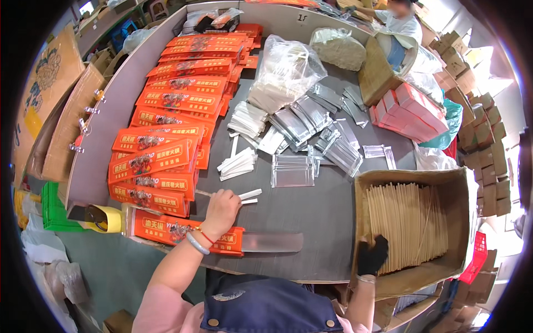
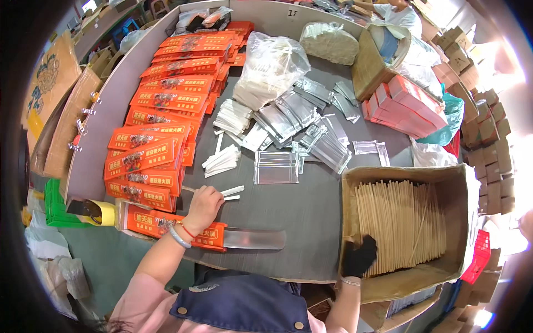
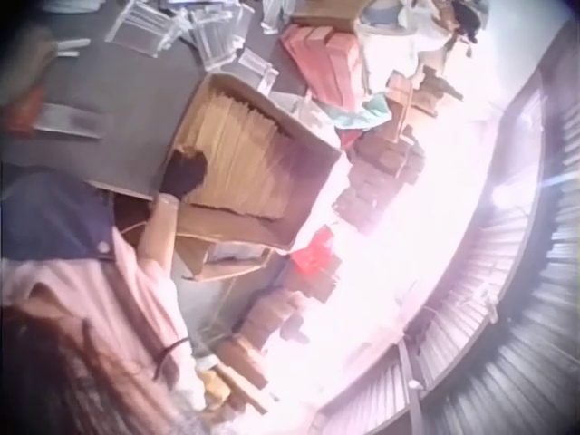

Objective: Packing chopsticks and informational cards into plastic sleeves at a production station.

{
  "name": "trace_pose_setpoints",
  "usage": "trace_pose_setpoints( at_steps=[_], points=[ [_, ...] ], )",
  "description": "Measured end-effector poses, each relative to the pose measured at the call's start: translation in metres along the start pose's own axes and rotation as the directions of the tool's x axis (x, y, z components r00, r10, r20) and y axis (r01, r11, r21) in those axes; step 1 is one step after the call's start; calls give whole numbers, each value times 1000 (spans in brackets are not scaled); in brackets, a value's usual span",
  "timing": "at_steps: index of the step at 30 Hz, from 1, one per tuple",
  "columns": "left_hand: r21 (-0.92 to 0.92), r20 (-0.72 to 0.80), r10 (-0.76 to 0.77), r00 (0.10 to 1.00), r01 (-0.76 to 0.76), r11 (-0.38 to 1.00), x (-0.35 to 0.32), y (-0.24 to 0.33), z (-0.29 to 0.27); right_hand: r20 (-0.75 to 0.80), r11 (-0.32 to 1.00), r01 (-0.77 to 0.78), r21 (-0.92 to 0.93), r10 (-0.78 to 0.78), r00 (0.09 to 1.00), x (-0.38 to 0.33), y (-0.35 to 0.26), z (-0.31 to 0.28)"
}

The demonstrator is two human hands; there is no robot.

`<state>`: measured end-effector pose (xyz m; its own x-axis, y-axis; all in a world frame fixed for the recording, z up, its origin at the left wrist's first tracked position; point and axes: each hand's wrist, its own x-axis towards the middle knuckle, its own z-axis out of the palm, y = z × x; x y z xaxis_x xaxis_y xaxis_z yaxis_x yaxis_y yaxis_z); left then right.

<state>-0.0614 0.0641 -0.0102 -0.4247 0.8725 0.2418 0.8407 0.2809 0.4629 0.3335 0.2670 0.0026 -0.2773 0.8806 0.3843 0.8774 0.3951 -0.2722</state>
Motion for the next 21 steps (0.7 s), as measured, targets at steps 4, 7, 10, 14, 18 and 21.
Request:
trace_pose_setpoints(
  at_steps=[4,7,10,14,18,21],
  points=[
    [-44,12,98,995,-97,994,32,20,22,133,945,-67,-319,115,984,-11,24,-20],
    [-73,-127,195,973,-205,976,79,42,56,198,923,-32,-384,116,973,-9,18,-11],
    [-10,-119,188,975,-191,982,95,49,66,260,923,-77,-378,186,948,-13,19,-8],
    [-31,60,101,993,-100,995,78,55,55,235,929,-99,-355,192,953,-19,16,-9],
    [-83,74,64,995,-58,995,67,59,45,189,917,-80,-391,165,968,-17,17,-4],
    [-295,474,-85,876,250,922,58,66,23,-10,964,-99,-246,100,995,-17,40,6]
  ],
)
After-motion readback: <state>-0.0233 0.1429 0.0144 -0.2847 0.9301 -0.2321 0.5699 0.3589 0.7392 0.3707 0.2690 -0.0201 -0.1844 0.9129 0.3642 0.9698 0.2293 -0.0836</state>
